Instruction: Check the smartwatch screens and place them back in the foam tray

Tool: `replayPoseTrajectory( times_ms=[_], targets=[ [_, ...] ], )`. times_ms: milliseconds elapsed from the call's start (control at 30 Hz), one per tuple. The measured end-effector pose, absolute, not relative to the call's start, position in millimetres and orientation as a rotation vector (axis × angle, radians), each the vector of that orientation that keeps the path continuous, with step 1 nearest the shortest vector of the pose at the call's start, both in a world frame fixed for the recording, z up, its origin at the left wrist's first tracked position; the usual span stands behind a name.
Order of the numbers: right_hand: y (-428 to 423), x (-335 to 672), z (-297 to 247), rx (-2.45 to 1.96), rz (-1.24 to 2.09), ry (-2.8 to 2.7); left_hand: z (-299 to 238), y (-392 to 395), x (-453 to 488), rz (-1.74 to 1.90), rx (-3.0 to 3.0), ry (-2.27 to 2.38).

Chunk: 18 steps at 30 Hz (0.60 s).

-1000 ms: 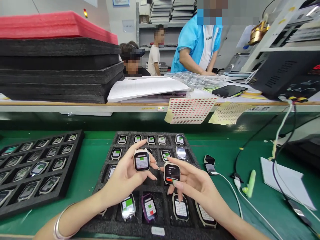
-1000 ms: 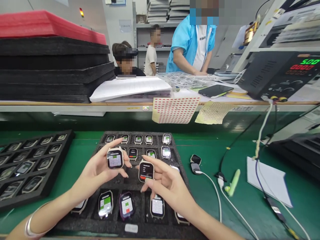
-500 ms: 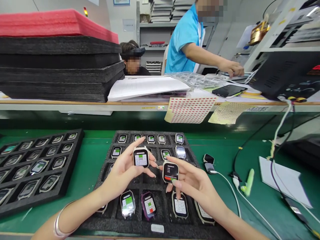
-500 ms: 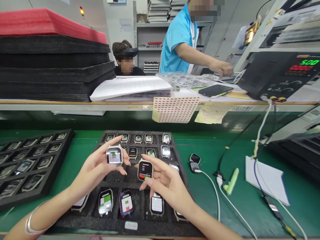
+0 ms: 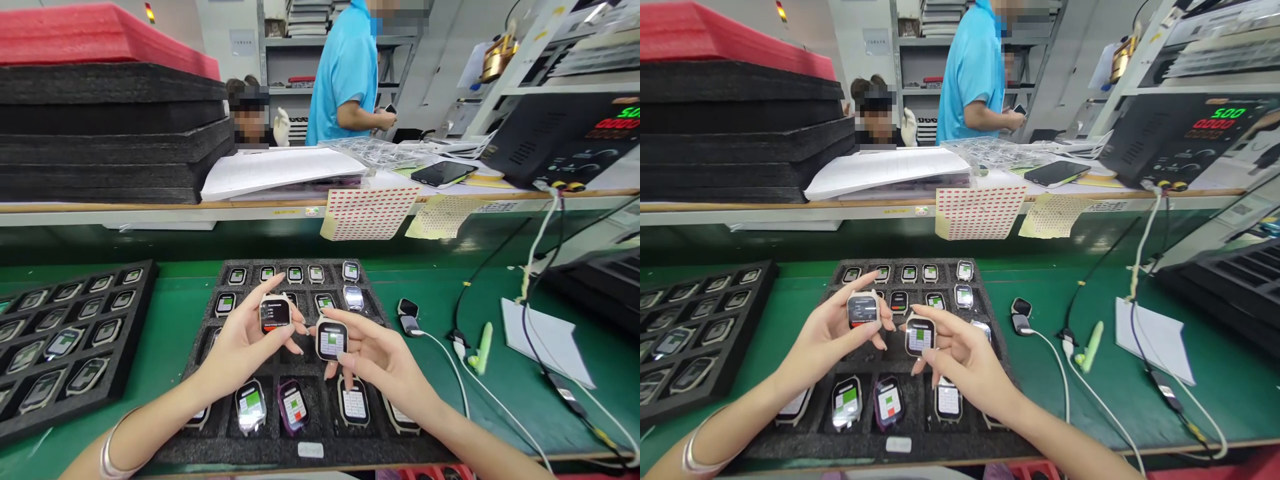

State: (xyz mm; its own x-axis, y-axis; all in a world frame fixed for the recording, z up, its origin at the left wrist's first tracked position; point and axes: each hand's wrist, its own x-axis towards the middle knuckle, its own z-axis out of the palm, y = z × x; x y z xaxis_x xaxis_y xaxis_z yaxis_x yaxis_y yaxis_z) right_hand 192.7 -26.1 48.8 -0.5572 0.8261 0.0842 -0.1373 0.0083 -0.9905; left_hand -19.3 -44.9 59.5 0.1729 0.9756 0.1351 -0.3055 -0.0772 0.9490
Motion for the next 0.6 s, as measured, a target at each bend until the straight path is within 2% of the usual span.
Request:
replayPoseTrajectory(
  times_ms=[600],
  targets=[
    [-21.8,190.1,44.3,-0.801,1.633,-1.536,60.2,-43.7,-19.7,1.256,1.226,0.829]
  ],
)
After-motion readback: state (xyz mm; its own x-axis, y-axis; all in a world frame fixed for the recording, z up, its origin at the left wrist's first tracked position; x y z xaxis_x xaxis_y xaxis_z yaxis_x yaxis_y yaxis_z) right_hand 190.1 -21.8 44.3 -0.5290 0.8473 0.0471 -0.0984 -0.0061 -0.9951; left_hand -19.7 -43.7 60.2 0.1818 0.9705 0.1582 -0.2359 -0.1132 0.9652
